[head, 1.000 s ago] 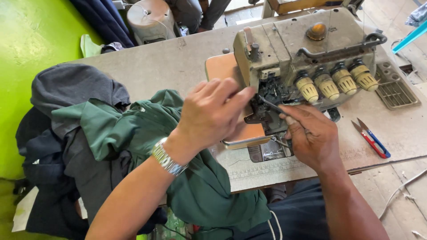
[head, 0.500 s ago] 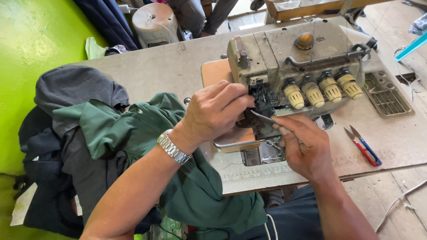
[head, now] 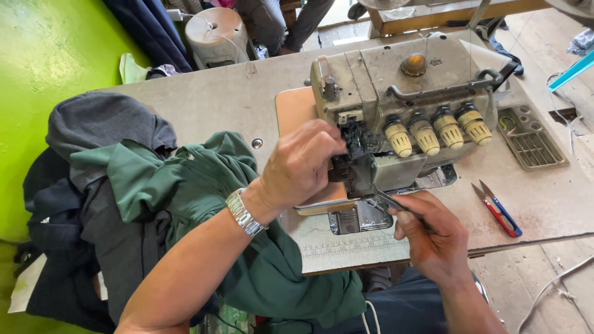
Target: The person uses a pair of pliers to adjust and manipulate the internal components of a sewing machine, specifically focusing on the needle and thread area. They repeatedly pull threads and adjust parts within the machine's mechanism.
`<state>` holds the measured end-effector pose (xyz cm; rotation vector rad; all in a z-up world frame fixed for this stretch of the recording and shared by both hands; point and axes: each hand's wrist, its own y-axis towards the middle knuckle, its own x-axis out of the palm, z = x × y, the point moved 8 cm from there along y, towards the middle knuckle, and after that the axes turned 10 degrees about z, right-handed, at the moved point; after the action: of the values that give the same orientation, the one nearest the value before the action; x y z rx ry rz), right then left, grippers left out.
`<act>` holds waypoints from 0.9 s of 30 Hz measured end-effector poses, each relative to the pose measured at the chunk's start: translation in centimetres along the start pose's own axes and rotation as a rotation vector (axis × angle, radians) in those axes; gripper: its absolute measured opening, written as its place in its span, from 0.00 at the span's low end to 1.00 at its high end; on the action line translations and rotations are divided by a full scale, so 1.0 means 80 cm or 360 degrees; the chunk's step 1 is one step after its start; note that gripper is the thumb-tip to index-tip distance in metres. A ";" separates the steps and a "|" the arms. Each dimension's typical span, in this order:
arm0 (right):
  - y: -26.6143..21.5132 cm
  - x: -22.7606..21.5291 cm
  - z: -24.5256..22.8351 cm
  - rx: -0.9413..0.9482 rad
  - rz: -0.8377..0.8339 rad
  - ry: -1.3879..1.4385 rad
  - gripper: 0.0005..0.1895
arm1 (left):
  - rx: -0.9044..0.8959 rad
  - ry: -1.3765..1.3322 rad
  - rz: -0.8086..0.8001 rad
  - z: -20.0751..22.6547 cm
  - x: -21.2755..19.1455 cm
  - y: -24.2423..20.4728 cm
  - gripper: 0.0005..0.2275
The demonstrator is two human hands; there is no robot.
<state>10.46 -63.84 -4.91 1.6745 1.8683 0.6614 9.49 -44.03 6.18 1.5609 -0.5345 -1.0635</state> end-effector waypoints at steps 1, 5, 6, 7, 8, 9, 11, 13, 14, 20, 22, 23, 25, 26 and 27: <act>0.001 0.000 -0.001 0.0032 0.0009 0.0031 0.13 | -0.0059 -0.0042 -0.0039 0.002 0.003 -0.002 0.12; -0.007 0.005 0.006 0.0167 0.0048 0.0206 0.14 | -0.0421 -0.0264 0.0018 -0.012 -0.007 -0.011 0.13; -0.010 0.008 0.009 0.0219 0.0067 0.0332 0.13 | -0.0663 -0.0247 0.0081 -0.025 -0.012 -0.019 0.07; -0.012 0.011 0.013 0.0269 0.0087 0.0459 0.11 | -0.0902 -0.0229 0.0142 -0.039 -0.017 -0.028 0.05; -0.009 0.018 0.010 0.0267 0.0079 0.0463 0.11 | -0.0903 -0.0222 0.0147 -0.036 -0.020 -0.030 0.05; -0.007 0.025 0.008 0.0250 0.0043 0.0299 0.13 | -0.1019 -0.0253 0.0154 -0.040 -0.020 -0.037 0.05; 0.007 0.043 -0.004 0.0234 0.0012 0.0131 0.14 | -0.1133 -0.0289 0.0158 -0.043 -0.019 -0.049 0.05; 0.031 0.061 -0.029 0.0087 0.0035 -0.0386 0.18 | -0.1249 -0.0475 0.0237 -0.049 -0.016 -0.063 0.04; 0.040 0.071 -0.026 0.0082 0.0037 -0.0387 0.18 | -0.1244 -0.0476 0.0239 -0.047 -0.018 -0.061 0.04; 0.072 0.111 -0.052 -0.0615 0.0115 -0.0681 0.32 | -0.1087 -0.0236 0.0176 -0.034 -0.026 -0.052 0.06; 0.075 0.110 -0.060 -0.0740 0.0258 -0.0785 0.31 | -0.1008 -0.0216 0.0138 -0.034 -0.021 -0.056 0.05; 0.077 0.106 -0.059 -0.0747 0.0264 -0.0797 0.31 | -0.0998 -0.0228 0.0142 -0.034 -0.018 -0.056 0.05; 0.082 0.100 -0.051 -0.0645 0.0214 -0.0642 0.18 | -0.1019 -0.0221 0.0154 -0.038 -0.015 -0.060 0.06; 0.069 0.097 -0.041 -0.0651 0.0212 -0.0650 0.18 | -0.1016 -0.0228 0.0161 -0.029 -0.018 -0.060 0.06; 0.060 0.096 -0.026 -0.0619 0.0151 -0.0702 0.19 | -0.1018 -0.0176 0.0054 -0.021 -0.015 -0.059 0.08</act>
<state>11.89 -55.72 -0.67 1.5080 1.2682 0.5883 9.35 -40.88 2.11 0.9329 -0.2518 -1.1551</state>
